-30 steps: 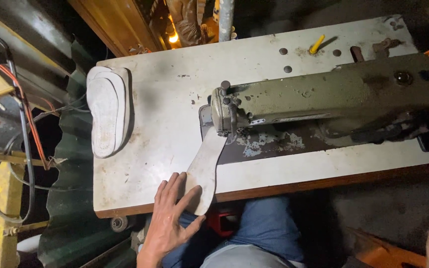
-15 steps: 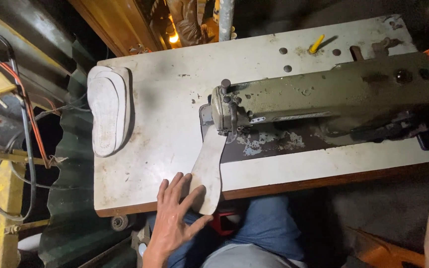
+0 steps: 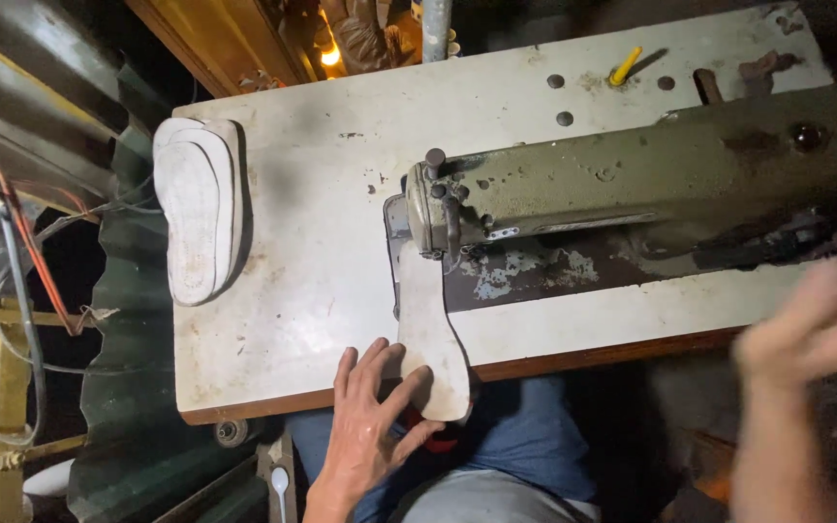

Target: Using an industrial sewing machine to stitch the edges of a shoe insole.

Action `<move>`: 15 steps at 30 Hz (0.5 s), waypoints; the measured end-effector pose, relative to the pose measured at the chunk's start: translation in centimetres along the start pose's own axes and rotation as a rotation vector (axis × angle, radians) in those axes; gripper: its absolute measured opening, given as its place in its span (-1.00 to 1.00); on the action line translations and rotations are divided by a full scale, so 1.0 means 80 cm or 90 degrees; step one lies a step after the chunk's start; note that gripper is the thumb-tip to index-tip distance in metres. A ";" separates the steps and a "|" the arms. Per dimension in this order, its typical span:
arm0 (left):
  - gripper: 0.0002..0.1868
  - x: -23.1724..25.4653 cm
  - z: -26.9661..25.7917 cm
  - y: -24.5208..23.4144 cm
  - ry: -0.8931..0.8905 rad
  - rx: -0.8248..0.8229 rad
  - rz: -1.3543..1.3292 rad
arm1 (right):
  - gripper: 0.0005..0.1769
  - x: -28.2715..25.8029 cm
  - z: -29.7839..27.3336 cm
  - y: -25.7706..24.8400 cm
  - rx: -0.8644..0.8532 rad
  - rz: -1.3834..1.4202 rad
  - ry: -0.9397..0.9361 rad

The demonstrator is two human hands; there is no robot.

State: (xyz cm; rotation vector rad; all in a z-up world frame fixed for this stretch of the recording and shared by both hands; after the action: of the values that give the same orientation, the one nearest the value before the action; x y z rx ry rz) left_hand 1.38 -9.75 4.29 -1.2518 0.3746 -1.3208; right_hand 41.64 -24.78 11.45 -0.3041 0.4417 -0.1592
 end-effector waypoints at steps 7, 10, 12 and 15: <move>-0.42 0.018 0.018 0.007 0.041 -0.009 -0.022 | -0.66 -0.154 -0.032 0.044 -0.246 0.165 -0.120; -0.49 0.026 0.025 0.007 0.057 0.015 -0.032 | -0.64 -0.142 -0.012 0.044 -0.225 0.176 -0.128; -0.51 0.028 0.027 0.008 0.065 0.032 -0.029 | -0.60 -0.126 0.013 0.036 -0.198 0.201 -0.130; -0.49 0.026 0.026 0.010 0.061 0.026 -0.031 | -0.69 -0.075 0.047 0.025 -0.167 0.200 -0.072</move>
State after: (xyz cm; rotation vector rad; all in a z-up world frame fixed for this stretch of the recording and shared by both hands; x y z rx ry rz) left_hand 4.11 -10.76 5.25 -1.1732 0.3851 -1.4276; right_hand 38.09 -20.63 16.38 -0.4928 0.3929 0.2244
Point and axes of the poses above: each hand's wrist, its own z-axis towards the middle knuckle, its own y-axis out of the palm, x = y × z, the point moved 8 cm from there along z, towards the middle knuckle, and after that the axes turned 10 degrees about y, right-handed, at the moved point
